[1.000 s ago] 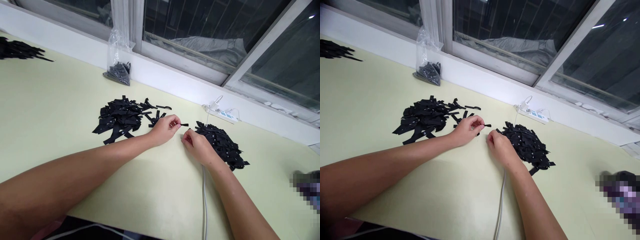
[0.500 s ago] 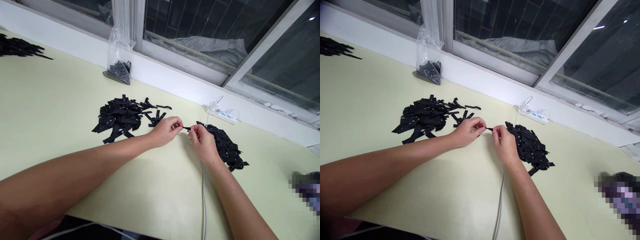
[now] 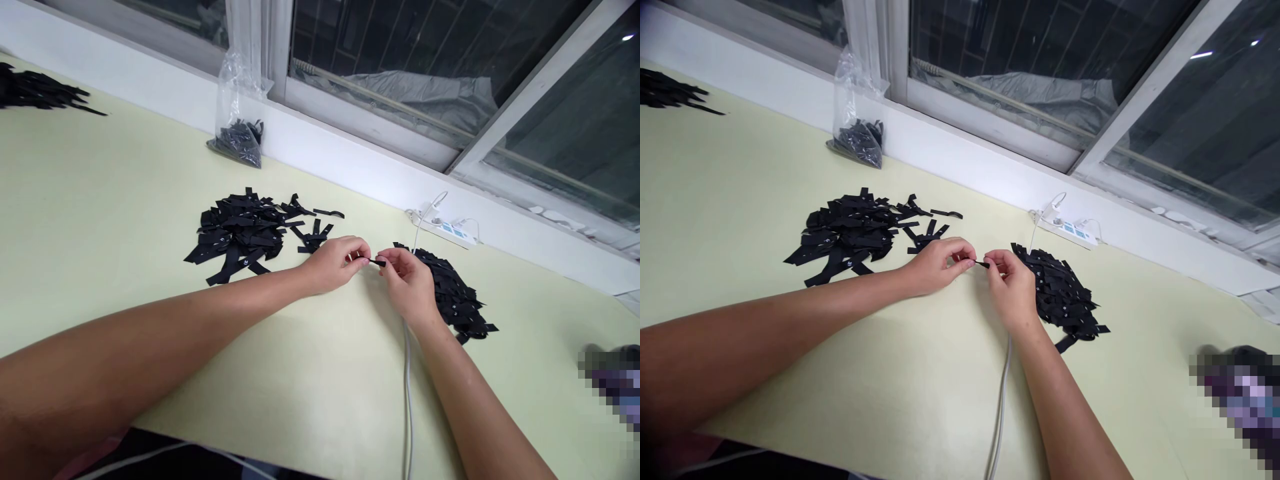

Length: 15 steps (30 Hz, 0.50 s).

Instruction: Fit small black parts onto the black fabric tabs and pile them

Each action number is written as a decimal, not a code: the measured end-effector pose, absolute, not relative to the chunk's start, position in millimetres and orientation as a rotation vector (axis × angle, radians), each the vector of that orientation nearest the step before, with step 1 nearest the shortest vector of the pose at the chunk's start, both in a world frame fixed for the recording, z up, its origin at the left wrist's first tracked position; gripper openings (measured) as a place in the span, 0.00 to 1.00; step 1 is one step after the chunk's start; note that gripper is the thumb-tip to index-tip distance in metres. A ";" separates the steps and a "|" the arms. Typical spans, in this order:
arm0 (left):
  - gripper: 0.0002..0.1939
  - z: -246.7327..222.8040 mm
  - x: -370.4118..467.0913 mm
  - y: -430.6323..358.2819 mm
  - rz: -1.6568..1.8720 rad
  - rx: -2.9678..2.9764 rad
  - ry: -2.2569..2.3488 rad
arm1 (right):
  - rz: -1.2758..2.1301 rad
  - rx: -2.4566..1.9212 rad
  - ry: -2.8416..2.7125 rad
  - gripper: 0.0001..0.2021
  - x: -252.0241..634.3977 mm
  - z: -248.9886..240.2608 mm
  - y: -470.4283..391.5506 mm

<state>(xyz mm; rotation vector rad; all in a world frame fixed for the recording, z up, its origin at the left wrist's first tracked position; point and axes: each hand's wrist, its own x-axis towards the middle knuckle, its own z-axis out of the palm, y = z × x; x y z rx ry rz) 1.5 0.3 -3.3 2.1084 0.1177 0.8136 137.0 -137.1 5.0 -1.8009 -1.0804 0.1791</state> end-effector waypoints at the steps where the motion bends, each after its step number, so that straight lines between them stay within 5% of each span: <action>1: 0.04 -3.4 0.7 -0.3 0.800 2.117 0.085 | 0.208 -1.765 -1.034 0.14 137.8 4.2 -136.1; 9: 0.06 -1.6 -3.8 -4.8 0.667 2.139 -0.109 | 0.501 -1.492 -0.561 0.19 136.6 15.9 -134.1; 15: 0.05 -2.0 -3.0 -4.1 0.653 2.240 -0.129 | 0.622 -1.531 -0.760 0.17 130.1 16.2 -132.9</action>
